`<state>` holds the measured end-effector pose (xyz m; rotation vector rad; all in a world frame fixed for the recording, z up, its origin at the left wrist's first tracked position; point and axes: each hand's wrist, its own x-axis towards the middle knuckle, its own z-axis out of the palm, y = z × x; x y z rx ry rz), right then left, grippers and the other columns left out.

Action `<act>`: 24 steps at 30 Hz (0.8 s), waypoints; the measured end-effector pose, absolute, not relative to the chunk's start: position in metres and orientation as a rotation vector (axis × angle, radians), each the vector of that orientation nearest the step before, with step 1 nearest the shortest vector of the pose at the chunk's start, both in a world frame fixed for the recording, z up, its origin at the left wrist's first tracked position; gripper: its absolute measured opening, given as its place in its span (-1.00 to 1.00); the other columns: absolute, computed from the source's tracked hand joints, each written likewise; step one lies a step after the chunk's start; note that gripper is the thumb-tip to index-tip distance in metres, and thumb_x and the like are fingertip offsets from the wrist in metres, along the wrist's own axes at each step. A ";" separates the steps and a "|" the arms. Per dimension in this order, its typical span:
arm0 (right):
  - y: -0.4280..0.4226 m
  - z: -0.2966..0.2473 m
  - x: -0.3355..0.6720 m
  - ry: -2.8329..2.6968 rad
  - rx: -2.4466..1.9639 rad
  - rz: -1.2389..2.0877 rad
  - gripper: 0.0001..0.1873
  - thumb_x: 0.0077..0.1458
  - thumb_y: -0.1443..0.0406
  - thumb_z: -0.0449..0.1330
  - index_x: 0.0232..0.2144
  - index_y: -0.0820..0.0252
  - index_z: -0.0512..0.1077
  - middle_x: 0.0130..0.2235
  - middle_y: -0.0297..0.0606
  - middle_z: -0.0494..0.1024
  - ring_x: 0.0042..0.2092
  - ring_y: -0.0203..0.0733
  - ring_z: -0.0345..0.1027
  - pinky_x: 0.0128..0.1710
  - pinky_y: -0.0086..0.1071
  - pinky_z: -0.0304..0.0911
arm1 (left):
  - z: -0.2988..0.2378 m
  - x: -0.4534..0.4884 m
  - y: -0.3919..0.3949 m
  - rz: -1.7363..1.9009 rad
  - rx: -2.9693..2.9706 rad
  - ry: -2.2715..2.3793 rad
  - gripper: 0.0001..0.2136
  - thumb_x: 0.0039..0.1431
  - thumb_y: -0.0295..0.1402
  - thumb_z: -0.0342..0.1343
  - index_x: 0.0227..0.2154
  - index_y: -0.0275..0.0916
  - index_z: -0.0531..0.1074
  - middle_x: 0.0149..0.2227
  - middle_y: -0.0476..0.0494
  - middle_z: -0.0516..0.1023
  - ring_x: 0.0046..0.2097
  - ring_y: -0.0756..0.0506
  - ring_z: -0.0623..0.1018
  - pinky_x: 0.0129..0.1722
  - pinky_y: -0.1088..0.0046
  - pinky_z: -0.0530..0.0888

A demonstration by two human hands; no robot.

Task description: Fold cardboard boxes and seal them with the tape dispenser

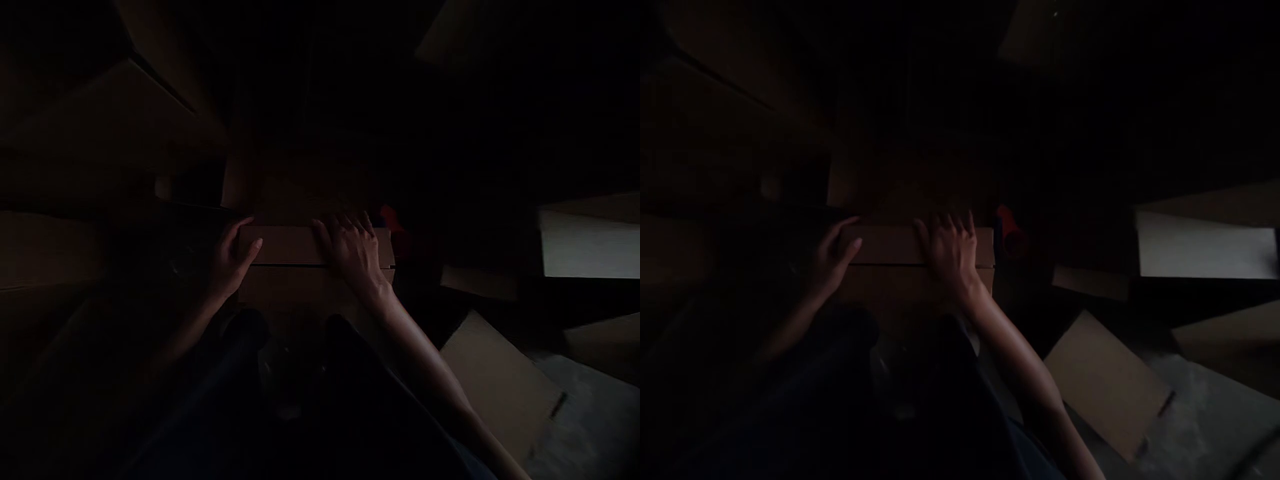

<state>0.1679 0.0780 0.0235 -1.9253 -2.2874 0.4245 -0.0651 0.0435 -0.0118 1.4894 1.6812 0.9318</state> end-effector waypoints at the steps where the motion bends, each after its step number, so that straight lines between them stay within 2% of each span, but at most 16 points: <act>1: 0.077 0.023 0.168 -2.269 -1.920 0.419 -0.44 0.48 0.06 -0.10 -0.11 0.32 0.58 0.01 0.00 0.66 0.24 0.10 0.42 0.37 0.04 0.08 | -0.011 -0.065 0.043 0.949 1.524 1.706 -0.51 0.24 0.06 0.16 0.08 -0.16 0.47 0.15 -0.21 0.55 0.20 -0.26 0.51 0.25 0.05 0.43; 6: 0.074 0.020 0.168 -2.181 -1.877 0.442 -0.49 0.48 0.10 -0.08 -0.12 0.25 0.60 -0.04 -0.07 0.69 0.23 0.08 0.43 0.37 0.06 0.08 | -0.006 -0.063 0.039 1.105 1.809 1.814 -0.55 0.26 -0.03 0.21 0.09 -0.18 0.47 0.11 -0.23 0.55 0.17 -0.23 0.53 0.23 0.10 0.44; 14: 0.073 0.018 0.164 -2.144 -1.915 0.398 -0.51 0.46 0.11 -0.06 -0.11 0.34 0.56 -0.05 0.02 0.67 0.18 0.11 0.47 0.37 0.02 0.09 | 0.001 -0.061 0.041 1.136 2.274 1.763 -0.56 0.21 -0.18 0.31 0.10 -0.20 0.43 0.07 -0.25 0.56 0.16 -0.27 0.54 0.21 0.07 0.46; 17: 0.074 0.019 0.166 -2.166 -1.935 0.441 -0.51 0.47 0.11 -0.07 -0.15 0.31 0.57 -0.10 -0.02 0.67 0.11 0.06 0.50 0.36 0.00 0.08 | 0.005 -0.058 0.040 1.027 2.381 1.794 -0.61 0.26 -0.20 0.26 0.10 -0.17 0.43 0.08 -0.23 0.56 0.22 -0.30 0.50 0.24 0.04 0.41; 19: 0.075 0.020 0.168 -2.185 -1.919 0.473 -0.51 0.47 0.10 -0.07 -0.15 0.28 0.57 -0.12 -0.06 0.67 0.06 0.04 0.51 0.30 -0.02 0.15 | 0.007 -0.055 0.037 0.945 2.425 1.797 -0.66 0.31 -0.23 0.21 0.10 -0.14 0.44 0.12 -0.22 0.55 0.27 -0.31 0.44 0.28 0.03 0.36; 24: 0.078 0.021 0.173 -2.221 -1.889 0.523 -0.47 0.47 0.05 -0.08 -0.18 0.25 0.57 -0.11 -0.08 0.65 0.05 0.08 0.49 0.18 -0.04 0.23 | 0.012 -0.047 0.032 0.808 2.540 1.745 -0.70 0.40 -0.39 0.10 0.15 -0.14 0.41 0.18 -0.21 0.53 0.35 -0.25 0.35 0.32 0.11 0.33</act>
